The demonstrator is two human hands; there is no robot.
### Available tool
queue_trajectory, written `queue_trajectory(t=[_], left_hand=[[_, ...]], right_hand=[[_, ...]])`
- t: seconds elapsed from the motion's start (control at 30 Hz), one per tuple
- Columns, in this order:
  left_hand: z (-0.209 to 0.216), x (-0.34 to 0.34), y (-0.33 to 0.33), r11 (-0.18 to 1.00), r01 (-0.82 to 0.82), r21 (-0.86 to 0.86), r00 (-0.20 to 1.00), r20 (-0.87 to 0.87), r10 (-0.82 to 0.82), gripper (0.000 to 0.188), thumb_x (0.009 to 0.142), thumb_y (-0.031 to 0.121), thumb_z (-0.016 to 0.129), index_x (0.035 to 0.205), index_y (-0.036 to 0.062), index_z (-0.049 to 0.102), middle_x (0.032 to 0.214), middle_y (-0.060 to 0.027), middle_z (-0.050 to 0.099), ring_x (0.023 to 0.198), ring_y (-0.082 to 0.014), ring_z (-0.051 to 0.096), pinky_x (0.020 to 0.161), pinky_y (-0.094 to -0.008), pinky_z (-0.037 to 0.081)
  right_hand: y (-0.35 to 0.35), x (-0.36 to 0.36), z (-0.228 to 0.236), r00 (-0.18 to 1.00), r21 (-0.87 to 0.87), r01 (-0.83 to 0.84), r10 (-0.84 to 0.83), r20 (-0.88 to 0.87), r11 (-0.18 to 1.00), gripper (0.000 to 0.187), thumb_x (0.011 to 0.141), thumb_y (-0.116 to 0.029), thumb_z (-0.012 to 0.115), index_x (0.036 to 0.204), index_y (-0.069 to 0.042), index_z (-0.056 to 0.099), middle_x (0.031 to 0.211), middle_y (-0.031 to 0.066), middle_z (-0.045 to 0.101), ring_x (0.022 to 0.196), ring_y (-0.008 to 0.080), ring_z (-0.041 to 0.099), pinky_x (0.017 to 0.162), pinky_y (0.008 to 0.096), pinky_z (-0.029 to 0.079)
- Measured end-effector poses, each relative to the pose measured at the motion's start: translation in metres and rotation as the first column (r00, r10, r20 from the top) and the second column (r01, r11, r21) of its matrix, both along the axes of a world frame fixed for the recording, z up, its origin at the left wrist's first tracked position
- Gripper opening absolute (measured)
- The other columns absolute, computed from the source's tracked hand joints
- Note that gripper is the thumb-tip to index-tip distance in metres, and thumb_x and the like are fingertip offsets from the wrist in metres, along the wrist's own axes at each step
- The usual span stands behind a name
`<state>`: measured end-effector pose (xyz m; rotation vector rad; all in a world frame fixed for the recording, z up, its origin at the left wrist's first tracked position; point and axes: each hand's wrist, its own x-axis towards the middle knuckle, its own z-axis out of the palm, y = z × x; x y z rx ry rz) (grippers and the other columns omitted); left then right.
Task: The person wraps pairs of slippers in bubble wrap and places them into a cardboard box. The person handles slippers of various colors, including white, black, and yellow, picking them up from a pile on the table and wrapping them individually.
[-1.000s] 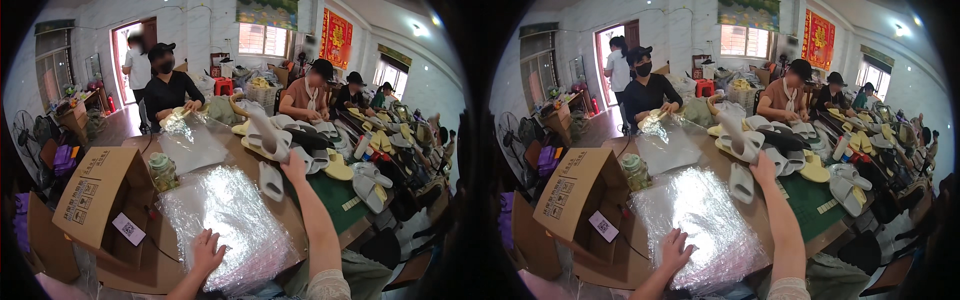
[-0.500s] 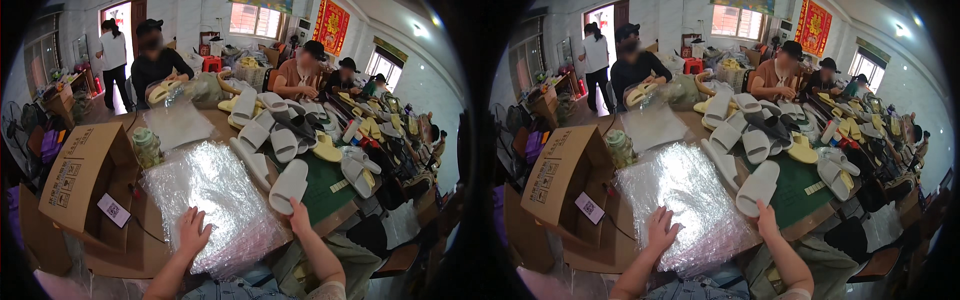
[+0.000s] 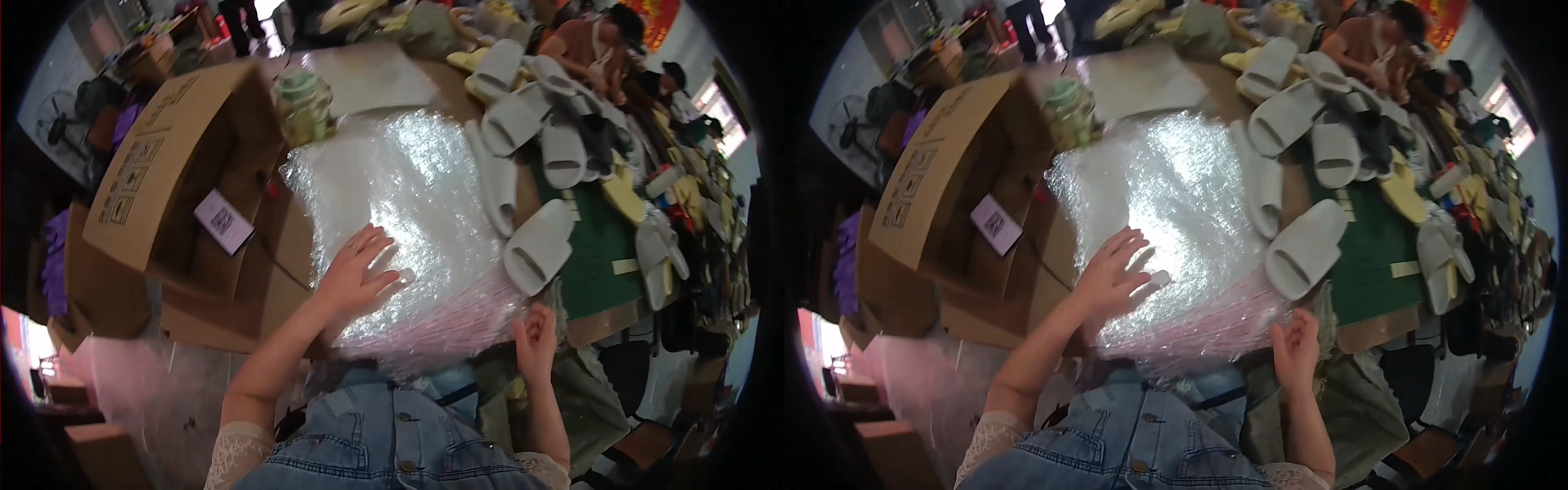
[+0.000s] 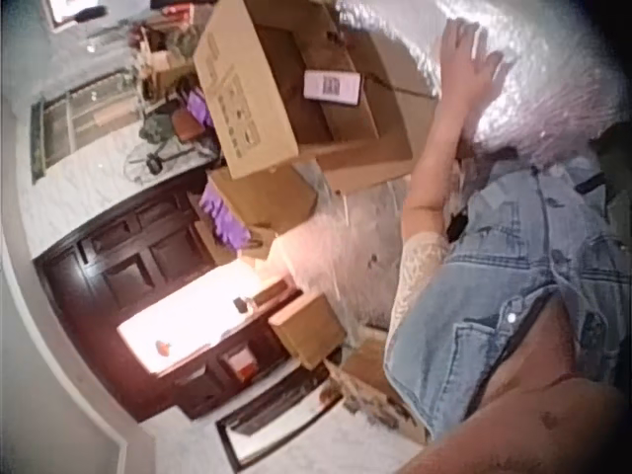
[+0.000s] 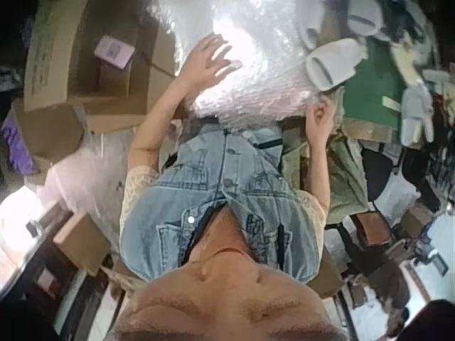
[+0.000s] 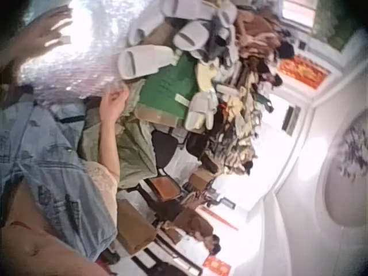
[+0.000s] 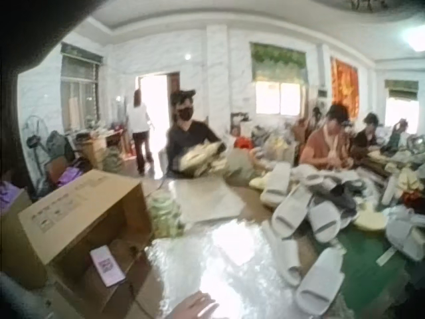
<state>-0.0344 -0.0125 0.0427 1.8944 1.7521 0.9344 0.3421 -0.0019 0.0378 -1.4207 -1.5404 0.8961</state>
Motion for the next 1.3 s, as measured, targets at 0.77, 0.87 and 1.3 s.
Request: queue_trajectory(t=[0.77,0.87,1.3], left_hand=[[-0.031,-0.008,0.003,0.972,0.112,0.209,0.984,-0.159,-0.079,0.054,0.082,0.024,0.075,0.132,0.0089,0.062,0.147,-0.0150,0.051,0.138,-0.0390,0.045,0.111,-0.0487,0.039],[-0.033,-0.008,0.003,0.978,0.104,0.181,0.985,-0.153,-0.076,0.053,0.082,0.024,0.075,0.132,0.0093,0.062,0.148,-0.0143,0.051,0.139,-0.0385,0.045,0.112,-0.0484,0.038],[-0.031,-0.007,0.004,0.975,0.114,0.193,0.982,-0.173,-0.080,0.054,0.083,0.025,0.075,0.133,0.0089,0.062,0.148,-0.0160,0.050,0.138,-0.0389,0.046,0.111,-0.0494,0.039]], right_hand=[[-0.096,-0.183,-0.134,0.068,-0.322,-0.927,0.759,-0.647,-0.191,0.037,0.102,-0.034,0.053,0.126,-0.011,0.066,0.130,0.0140,0.065,0.116,0.0279,0.062,0.102,0.0398,0.046],[-0.099,-0.199,-0.137,0.035,-0.313,-0.924,0.765,-0.643,-0.220,0.036,0.102,-0.034,0.052,0.126,-0.010,0.066,0.130,0.0137,0.066,0.116,0.0275,0.062,0.102,0.0395,0.046],[-0.088,-0.185,-0.135,0.055,-0.377,-0.897,0.788,-0.613,-0.231,0.036,0.103,-0.031,0.049,0.128,-0.009,0.065,0.126,0.0126,0.067,0.113,0.0257,0.063,0.101,0.0383,0.046]])
